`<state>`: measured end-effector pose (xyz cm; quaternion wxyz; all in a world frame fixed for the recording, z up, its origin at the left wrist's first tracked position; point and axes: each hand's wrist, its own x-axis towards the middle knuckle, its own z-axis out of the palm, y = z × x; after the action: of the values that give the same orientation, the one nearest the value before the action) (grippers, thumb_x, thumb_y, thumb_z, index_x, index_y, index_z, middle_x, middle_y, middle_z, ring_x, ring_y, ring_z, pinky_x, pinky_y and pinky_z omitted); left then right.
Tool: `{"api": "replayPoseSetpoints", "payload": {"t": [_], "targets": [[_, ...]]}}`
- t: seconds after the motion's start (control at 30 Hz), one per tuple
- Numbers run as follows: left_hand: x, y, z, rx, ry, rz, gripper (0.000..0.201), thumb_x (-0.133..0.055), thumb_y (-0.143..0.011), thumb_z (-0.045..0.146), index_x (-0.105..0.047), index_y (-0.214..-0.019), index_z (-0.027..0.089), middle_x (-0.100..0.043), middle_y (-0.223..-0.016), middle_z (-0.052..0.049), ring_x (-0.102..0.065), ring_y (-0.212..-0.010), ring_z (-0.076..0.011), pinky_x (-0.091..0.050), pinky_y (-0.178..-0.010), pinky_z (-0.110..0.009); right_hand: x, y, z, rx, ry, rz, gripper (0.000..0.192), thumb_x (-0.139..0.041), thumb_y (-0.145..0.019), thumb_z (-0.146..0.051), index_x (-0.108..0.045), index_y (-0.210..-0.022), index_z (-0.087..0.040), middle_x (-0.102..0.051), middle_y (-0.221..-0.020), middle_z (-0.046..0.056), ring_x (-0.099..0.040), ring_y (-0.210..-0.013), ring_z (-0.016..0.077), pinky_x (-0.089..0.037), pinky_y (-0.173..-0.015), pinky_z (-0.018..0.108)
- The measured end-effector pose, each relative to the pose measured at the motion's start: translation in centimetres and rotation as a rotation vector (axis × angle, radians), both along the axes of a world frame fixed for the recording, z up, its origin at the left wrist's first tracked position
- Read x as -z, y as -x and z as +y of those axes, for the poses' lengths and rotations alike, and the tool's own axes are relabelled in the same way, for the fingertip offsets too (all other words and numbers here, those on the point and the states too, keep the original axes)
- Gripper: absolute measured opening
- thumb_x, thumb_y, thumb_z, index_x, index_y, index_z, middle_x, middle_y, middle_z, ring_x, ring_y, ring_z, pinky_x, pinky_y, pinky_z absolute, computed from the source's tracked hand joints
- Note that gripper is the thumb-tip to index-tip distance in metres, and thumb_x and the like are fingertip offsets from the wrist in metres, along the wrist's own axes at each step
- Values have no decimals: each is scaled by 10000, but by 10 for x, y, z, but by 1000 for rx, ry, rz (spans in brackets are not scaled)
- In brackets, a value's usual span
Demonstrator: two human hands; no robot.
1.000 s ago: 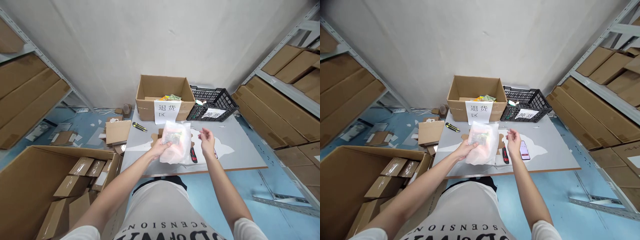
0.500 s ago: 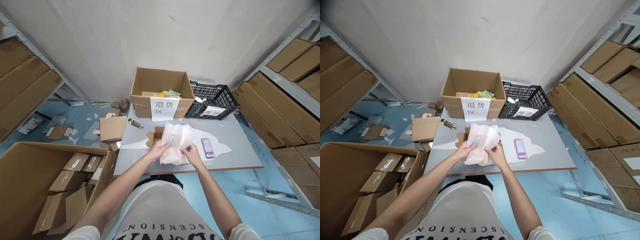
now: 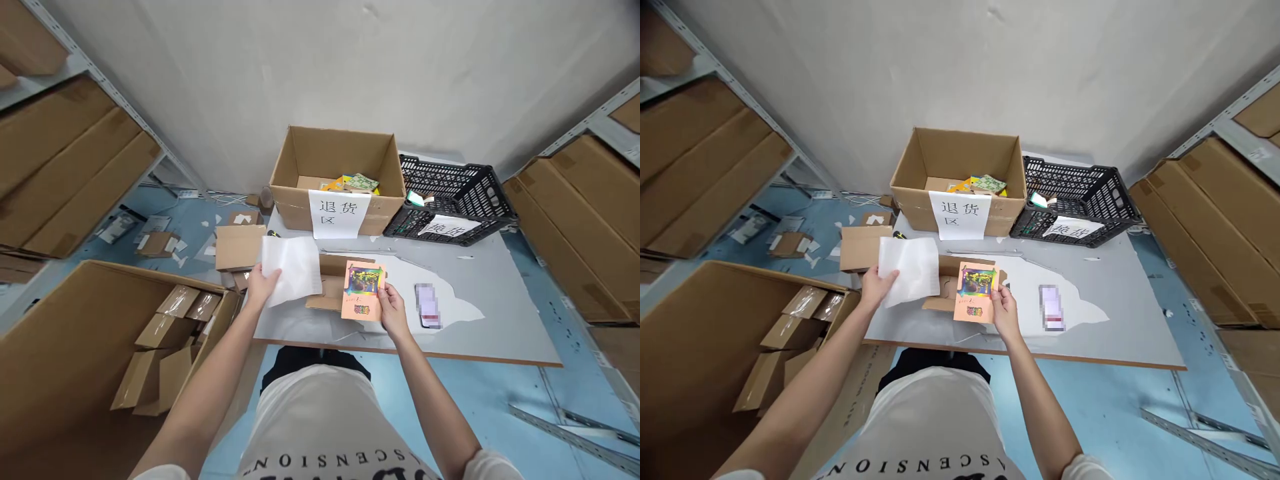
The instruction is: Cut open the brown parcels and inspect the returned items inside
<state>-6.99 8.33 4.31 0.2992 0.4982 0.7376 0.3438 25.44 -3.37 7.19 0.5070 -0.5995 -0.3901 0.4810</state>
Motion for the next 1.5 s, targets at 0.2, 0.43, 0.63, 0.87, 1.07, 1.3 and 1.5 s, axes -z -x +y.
{"api": "replayPoseSetpoints", "payload": {"t": [0.2, 0.43, 0.63, 0.87, 1.07, 1.3, 1.5], "targets": [[13, 23, 8, -35, 38, 190, 772, -690, -684, 301, -349, -1341, 82, -593, -1187, -172, -557, -1131, -295, -398, -991, -420, 6, -2, -6, 17, -1, -45, 480, -447, -834, -584, -551, -1121, -212, -661, -1053, 95, -632, -935, 250, -533, -762, 379], [-53, -21, 1, 285, -284, 231, 569, -585, -800, 330, -441, -1312, 129, -390, -1426, -151, -325, -1347, -275, -266, -1109, -393, -15, 9, -2, -32, -54, -19, 461, -462, -845, -553, -603, -1125, -216, -681, -1063, 66, -640, -920, 232, -517, -776, 348], [-100, -86, -8, 968, 11, -418, 529, -639, -765, 412, -582, -1228, 163, -679, -1078, -117, -652, -933, -238, -513, -812, -344, -59, 11, 15, -490, -14, -58, 467, -536, -828, -493, -621, -1195, -218, -705, -1040, 29, -650, -863, 208, -515, -735, 322], [-91, -86, -19, 1019, 377, -693, 424, -719, -682, 459, -717, -932, 117, -715, -734, -83, -636, -611, -155, -492, -547, -245, -69, 2, 33, -521, 12, -200, 441, -641, -750, -478, -692, -1078, -188, -725, -916, 47, -643, -732, 183, -501, -618, 277], [-71, -74, -33, 620, 368, -951, 422, -779, -626, 434, -703, -910, 132, -720, -832, -76, -657, -715, -160, -522, -632, -263, -44, -8, 10, -185, 25, 196, 780, -305, -787, -759, -530, -1274, -191, -696, -1016, 136, -668, -896, 258, -527, -754, 415], [-52, -92, -64, 333, 328, -1304, 383, -794, -640, 341, -639, -946, 169, -703, -941, -51, -673, -836, -159, -527, -808, -330, -21, 38, -19, -38, -47, 306, 544, -666, -682, -601, -613, -1093, -249, -701, -1047, 97, -668, -926, 265, -503, -866, 464], [-51, -91, -64, 384, 375, -1274, 296, -770, -669, 287, -630, -897, 160, -721, -879, -60, -687, -839, -182, -513, -840, -344, -25, 37, -8, 88, 12, 270, 502, -735, -664, -484, -652, -1076, -208, -730, -942, 74, -686, -788, 244, -563, -701, 398]]}}
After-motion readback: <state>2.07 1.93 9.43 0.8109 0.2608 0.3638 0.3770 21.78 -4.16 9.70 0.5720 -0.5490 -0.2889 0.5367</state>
